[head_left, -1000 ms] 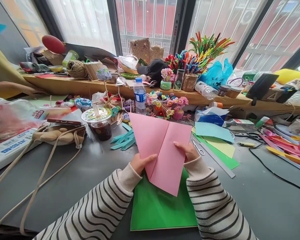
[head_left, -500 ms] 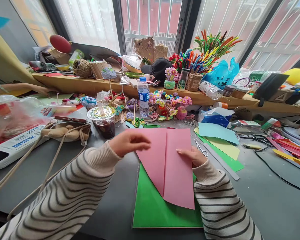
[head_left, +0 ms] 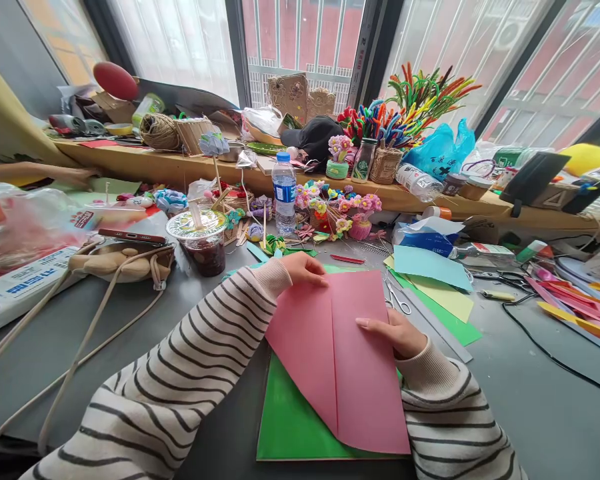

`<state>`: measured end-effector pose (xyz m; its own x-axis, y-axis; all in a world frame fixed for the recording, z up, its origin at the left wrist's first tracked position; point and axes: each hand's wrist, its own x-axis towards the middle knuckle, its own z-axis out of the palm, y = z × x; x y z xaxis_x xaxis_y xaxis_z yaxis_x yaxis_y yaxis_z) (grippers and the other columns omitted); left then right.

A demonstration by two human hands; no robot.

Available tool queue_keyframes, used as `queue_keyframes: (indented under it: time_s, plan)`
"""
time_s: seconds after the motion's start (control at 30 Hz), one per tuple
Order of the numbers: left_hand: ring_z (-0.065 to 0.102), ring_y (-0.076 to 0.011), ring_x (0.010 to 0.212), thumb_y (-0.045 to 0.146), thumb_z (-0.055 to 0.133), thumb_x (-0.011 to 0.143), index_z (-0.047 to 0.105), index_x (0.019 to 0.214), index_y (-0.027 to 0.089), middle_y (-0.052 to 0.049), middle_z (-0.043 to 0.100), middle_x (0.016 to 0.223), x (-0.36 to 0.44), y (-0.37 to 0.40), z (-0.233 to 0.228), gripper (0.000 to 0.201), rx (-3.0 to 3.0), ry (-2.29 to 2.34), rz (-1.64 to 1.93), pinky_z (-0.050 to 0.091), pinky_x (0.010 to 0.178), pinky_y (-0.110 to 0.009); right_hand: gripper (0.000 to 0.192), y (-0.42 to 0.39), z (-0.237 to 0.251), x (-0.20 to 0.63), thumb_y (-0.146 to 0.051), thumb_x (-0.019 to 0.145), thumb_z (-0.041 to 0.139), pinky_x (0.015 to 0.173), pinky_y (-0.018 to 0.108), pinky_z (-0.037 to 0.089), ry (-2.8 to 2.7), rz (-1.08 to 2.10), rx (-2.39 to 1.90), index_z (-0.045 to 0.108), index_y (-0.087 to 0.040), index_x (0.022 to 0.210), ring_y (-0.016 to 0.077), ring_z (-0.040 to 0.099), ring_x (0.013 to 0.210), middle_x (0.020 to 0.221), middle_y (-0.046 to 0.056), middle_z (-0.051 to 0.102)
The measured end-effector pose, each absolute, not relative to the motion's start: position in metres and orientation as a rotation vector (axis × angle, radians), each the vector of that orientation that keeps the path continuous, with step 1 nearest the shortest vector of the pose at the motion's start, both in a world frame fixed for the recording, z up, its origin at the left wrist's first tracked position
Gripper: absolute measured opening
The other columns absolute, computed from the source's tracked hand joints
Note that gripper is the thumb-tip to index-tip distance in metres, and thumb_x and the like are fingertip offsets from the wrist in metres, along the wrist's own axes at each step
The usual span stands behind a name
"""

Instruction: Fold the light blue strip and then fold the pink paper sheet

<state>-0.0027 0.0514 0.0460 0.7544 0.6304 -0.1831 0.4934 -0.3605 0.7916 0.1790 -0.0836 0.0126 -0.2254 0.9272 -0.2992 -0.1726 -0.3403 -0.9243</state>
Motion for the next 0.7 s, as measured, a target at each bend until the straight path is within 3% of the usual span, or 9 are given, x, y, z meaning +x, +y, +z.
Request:
queue_keyframes:
  time_s: [0.4,0.7]
  plan:
    - [0.055,-0.0177,0.071,0.036,0.056,0.059,0.065,0.077,0.011,-0.005,0.063,0.072,0.007,0.043,0.010,0.032,1.982,0.974,0.144,0.040,0.059,-0.021,0.026,-0.042,0.018,0.201,-0.039,0.055,0.064,0.049,0.019,0.041,-1.235,1.592,-1.572,0.061,-0.017,0.068,0.0084,0.052,0.054,0.060,-0.002,0.056]
    - [0.054,-0.0155,0.070,0.039,0.059,0.058,0.062,0.082,0.011,-0.005,0.062,0.074,0.002,0.045,-0.008,0.038,1.750,0.884,0.262,0.040,0.060,-0.022,0.032,-0.041,0.002,0.203,-0.038,0.052,0.066,0.044,0.018,0.035,-1.144,1.498,-1.543,0.060,-0.012,0.069,0.0071,0.047,0.050,0.058,-0.002,0.054]
